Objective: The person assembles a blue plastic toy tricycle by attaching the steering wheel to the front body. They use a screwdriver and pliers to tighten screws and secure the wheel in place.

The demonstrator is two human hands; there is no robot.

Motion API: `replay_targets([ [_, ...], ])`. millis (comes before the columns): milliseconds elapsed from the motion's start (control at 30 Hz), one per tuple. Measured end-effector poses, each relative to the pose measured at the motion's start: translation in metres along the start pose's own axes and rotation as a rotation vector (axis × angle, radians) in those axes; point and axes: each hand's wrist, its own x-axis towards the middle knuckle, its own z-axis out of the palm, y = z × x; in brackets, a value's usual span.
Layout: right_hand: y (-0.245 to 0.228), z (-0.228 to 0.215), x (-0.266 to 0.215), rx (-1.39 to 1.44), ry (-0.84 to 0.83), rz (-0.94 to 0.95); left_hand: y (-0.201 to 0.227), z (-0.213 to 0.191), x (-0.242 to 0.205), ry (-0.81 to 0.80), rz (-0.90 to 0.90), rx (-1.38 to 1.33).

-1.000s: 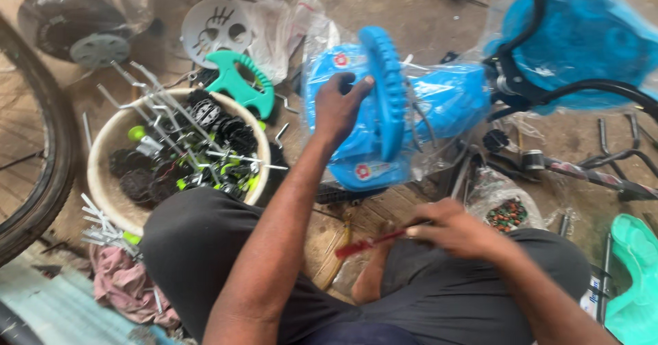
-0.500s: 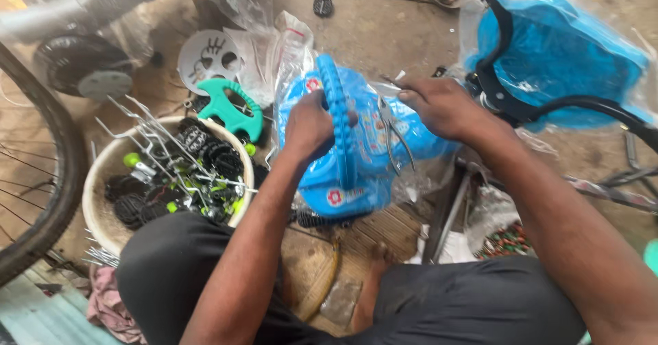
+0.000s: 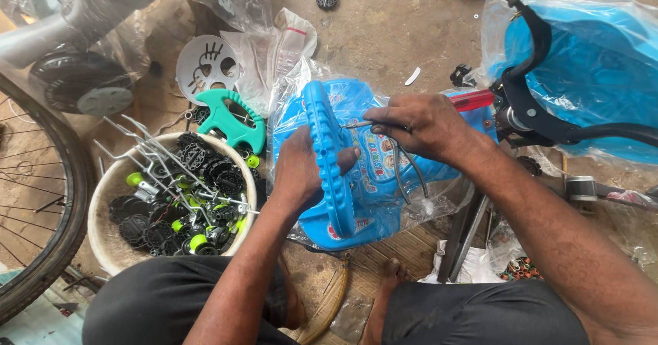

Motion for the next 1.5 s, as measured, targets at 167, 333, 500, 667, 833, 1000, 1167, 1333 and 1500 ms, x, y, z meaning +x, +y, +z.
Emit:
replay_targets([
  [167, -0.002, 0.002, -0.003, -0.021, -0.008, 0.009, 0.001, 0.000, 0.000, 0.004, 0.006, 0.018],
  [333, -0.005, -0.001, -0.002, -0.051, -0.015, 0.054, 0.004, -0.001, -0.001, -0.016, -0.051, 0.034],
  [500, -0.006, -0.001, -0.003, -0.043, 0.013, 0.023, 0.004, -0.001, -0.002, -0.032, -0.066, 0.047],
  [667, -0.003, -0.001, -0.001, -0.052, 0.015, 0.006, 0.005, -0.001, -0.003, -0.023, -0.069, 0.006],
  [833, -0.003, 0.001, 0.002, -0.037, 0.012, 0.006, 0.004, 0.000, -0.002, -0.024, -0.043, 0.032],
  [1000, -0.001, -0.001, 0.001, -0.024, 0.008, 0.005, 0.003, 0.000, -0.001, -0.028, -0.052, 0.038],
  [1167, 0.003, 0.002, 0.000, -0.059, 0.009, -0.006, 0.003, 0.001, -0.001, -0.020, -0.042, 0.019],
  [1333, 0.000, 0.002, 0.001, -0.078, 0.016, -0.020, -0.001, 0.001, -0.001, -0.019, -0.010, 0.041],
  [1500, -0.011, 0.002, 0.000, -0.334, 0.107, -0.166, -0.008, -0.006, 0.008, -0.062, 0.056, -0.036],
])
